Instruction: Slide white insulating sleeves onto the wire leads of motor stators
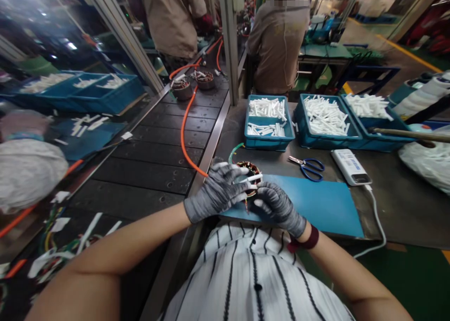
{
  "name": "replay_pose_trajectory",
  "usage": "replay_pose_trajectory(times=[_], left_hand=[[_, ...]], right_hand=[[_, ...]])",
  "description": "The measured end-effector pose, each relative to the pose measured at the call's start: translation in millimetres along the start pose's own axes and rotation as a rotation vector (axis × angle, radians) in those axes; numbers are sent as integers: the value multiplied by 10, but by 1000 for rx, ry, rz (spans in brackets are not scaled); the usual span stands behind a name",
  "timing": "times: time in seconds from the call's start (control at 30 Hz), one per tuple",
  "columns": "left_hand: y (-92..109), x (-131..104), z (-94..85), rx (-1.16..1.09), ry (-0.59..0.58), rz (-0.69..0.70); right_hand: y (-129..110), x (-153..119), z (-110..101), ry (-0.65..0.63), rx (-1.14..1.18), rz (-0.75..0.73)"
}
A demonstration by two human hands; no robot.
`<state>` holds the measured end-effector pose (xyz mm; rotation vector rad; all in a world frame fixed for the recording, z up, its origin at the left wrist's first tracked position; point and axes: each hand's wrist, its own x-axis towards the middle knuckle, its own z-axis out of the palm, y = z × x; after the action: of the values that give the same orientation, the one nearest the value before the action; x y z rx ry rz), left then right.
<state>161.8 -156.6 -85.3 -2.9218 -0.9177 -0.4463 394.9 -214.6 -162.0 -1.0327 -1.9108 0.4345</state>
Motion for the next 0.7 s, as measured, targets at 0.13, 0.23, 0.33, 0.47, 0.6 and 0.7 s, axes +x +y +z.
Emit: replay_pose_trajectory(times=[0.13,0.23,0.33,0.47,0.6,0.7], left_hand=[[246,114,106,52,-74,-34],[331,185,167,67,-139,-94],[296,244,142,128,-243,-109],[145,256,48,219,-333,-34],[76,229,20,190,-356,3],[69,216,33,85,-362,-2]], right_hand=[[-83,46,-16,-82,417,216],[-104,128,0,-70,616,347],[-115,270,-74,-127,731,480],[-145,431,-250,-391,809,540],[-211,481,-260,-418,669,516],[-241,471,-248,-368,651,528]])
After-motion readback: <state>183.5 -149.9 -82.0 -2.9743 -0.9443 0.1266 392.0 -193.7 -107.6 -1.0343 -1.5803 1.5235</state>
